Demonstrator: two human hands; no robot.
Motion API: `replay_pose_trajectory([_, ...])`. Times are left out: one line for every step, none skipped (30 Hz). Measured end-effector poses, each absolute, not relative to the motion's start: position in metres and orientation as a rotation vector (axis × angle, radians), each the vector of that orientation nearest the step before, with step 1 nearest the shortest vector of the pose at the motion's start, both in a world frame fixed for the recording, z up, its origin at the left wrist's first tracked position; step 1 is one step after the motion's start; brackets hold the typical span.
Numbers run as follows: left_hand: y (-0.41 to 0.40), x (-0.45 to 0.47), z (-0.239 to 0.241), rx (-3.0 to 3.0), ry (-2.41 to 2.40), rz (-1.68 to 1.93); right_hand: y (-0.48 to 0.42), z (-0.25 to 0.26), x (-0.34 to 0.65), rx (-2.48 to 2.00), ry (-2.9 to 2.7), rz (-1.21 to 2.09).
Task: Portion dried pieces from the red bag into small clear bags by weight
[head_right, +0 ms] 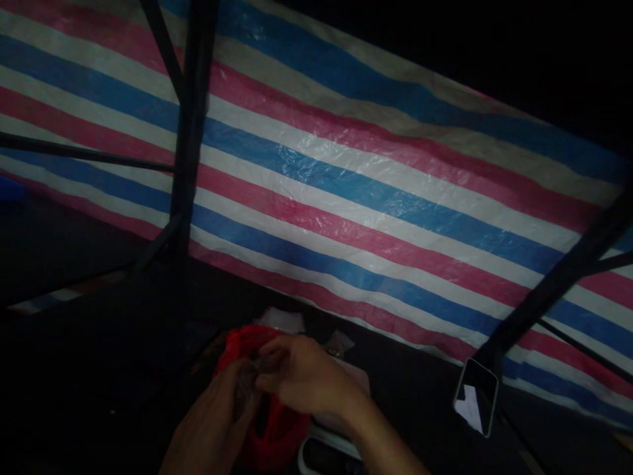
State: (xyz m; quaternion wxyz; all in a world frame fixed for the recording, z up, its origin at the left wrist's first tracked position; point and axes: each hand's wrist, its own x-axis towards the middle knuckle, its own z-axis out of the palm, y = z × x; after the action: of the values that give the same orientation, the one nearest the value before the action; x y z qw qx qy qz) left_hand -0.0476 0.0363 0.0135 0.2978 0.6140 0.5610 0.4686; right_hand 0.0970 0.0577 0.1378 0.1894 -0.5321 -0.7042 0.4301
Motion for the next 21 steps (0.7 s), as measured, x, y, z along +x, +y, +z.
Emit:
replay_pose_trajectory([0.037, -0.046, 0.013, 1.636, 1.492, 1.242, 0.054, 0.139, 0.093, -1.503, -2.049, 1.054])
replay_pose_trajectory([0.038, -0.045, 0.011, 1.635, 1.487, 1.244, 0.051, 0.14, 0.09, -1.498, -2.114, 0.9])
replay_pose_trajectory([0.039, -0.044, 0.01, 1.628, 1.482, 1.249, 0.048, 0.142, 0.088, -1.486, -2.166, 0.764])
replay_pose_trajectory([0.041, -0.043, 0.008, 1.617, 1.477, 1.259, 0.045, 0.144, 0.086, -1.473, -2.205, 0.662])
replay_pose_trajectory([0.041, -0.042, 0.006, 1.602, 1.48, 1.27, 0.043, 0.146, 0.085, -1.459, -2.232, 0.602])
replay_pose_trajectory([0.042, -0.041, 0.005, 1.583, 1.489, 1.28, 0.041, 0.148, 0.085, -1.442, -2.246, 0.582])
replay_pose_trajectory([0.042, -0.04, 0.004, 1.563, 1.497, 1.284, 0.041, 0.149, 0.085, -1.426, -2.248, 0.583])
replay_pose_trajectory([0.042, -0.039, 0.005, 1.544, 1.5, 1.283, 0.041, 0.149, 0.085, -1.416, -2.24, 0.589])
replay_pose_trajectory([0.042, -0.038, 0.005, 1.526, 1.5, 1.281, 0.043, 0.148, 0.086, -1.408, -2.225, 0.594])
replay_pose_trajectory([0.042, -0.038, 0.006, 1.512, 1.495, 1.274, 0.045, 0.146, 0.087, -1.403, -2.201, 0.595])
replay_pose_trajectory([0.041, -0.038, 0.008, 1.501, 1.494, 1.266, 0.049, 0.143, 0.089, -1.402, -2.165, 0.589])
replay_pose_trajectory([0.041, -0.039, 0.009, 1.496, 1.493, 1.257, 0.053, 0.139, 0.092, -1.408, -2.122, 0.576])
replay_pose_trajectory([0.04, -0.04, 0.01, 1.493, 1.497, 1.248, 0.058, 0.134, 0.094, -1.425, -2.078, 0.564])
replay_pose_trajectory([0.04, -0.041, 0.01, 1.489, 1.506, 1.239, 0.062, 0.129, 0.097, -1.452, -2.052, 0.558])
replay_pose_trajectory([0.039, -0.043, 0.01, 1.489, 1.512, 1.231, 0.066, 0.125, 0.1, -1.481, -2.062, 0.566])
replay_pose_trajectory([0.038, -0.045, 0.01, 1.492, 1.513, 1.224, 0.07, 0.122, 0.101, -1.505, -2.116, 0.584])
replay_pose_trajectory([0.037, -0.047, 0.009, 1.491, 1.515, 1.221, 0.072, 0.12, 0.101, -1.516, -2.199, 0.597])
replay_pose_trajectory([0.036, -0.049, 0.007, 1.487, 1.517, 1.213, 0.074, 0.12, 0.099, -1.522, -2.275, 0.585])
replay_pose_trajectory([0.035, -0.051, 0.005, 1.48, 1.517, 1.204, 0.076, 0.12, 0.095, -1.529, -2.316, 0.533])
replay_pose_trajectory([0.034, -0.052, 0.002, 1.469, 1.511, 1.191, 0.077, 0.122, 0.088, -1.537, -2.315, 0.449])
replay_pose_trajectory([0.033, -0.053, -0.001, 1.457, 1.497, 1.174, 0.078, 0.124, 0.078, -1.536, -2.287, 0.359])
